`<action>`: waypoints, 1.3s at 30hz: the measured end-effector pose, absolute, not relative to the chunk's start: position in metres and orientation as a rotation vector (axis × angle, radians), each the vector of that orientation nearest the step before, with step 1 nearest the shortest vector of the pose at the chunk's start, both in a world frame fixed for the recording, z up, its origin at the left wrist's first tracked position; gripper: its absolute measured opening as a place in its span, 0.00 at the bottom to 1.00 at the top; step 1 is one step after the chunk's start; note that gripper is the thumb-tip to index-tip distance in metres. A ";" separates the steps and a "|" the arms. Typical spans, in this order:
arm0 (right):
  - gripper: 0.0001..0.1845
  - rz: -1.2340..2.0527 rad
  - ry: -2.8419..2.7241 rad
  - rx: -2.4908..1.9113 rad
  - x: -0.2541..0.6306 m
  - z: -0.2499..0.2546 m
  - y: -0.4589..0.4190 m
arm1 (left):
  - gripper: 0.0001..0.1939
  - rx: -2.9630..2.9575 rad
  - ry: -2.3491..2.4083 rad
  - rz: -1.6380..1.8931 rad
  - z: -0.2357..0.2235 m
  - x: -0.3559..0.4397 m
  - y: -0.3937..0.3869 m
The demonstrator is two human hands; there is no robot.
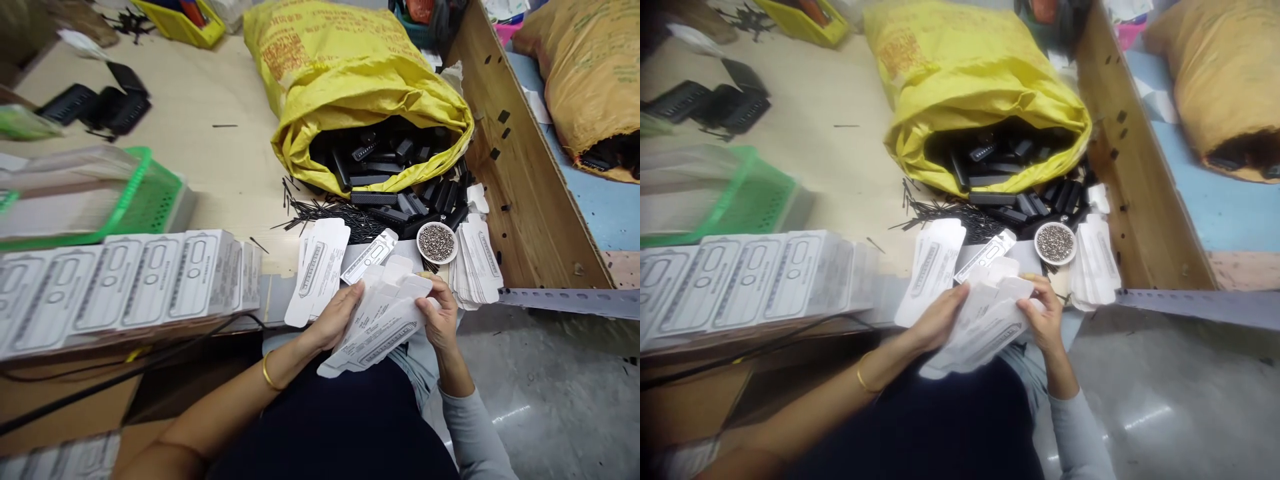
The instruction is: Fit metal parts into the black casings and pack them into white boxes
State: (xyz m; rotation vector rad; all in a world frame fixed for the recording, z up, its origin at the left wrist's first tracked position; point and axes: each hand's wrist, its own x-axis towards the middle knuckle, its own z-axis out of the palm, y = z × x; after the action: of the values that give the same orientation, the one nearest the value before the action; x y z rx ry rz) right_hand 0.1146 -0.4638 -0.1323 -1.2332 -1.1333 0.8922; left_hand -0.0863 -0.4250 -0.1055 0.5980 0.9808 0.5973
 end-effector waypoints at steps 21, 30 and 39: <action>0.05 1.070 -1.676 -1.038 0.138 -0.083 -0.470 | 0.27 1.287 0.882 0.545 -0.103 -0.096 -0.434; 0.05 0.678 -1.775 -1.223 0.135 -0.084 -0.472 | 0.27 1.282 0.916 0.578 -0.099 -0.091 -0.431; 0.08 0.816 -1.707 -1.320 0.131 -0.094 -0.457 | 0.34 1.263 0.856 0.424 -0.109 -0.093 -0.427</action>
State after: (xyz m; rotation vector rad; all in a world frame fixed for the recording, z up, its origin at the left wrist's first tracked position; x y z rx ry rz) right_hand 0.1313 -0.4573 -0.0944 -1.3205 -1.7065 0.8163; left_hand -0.0930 -0.4273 -0.1091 1.2630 0.8556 0.4243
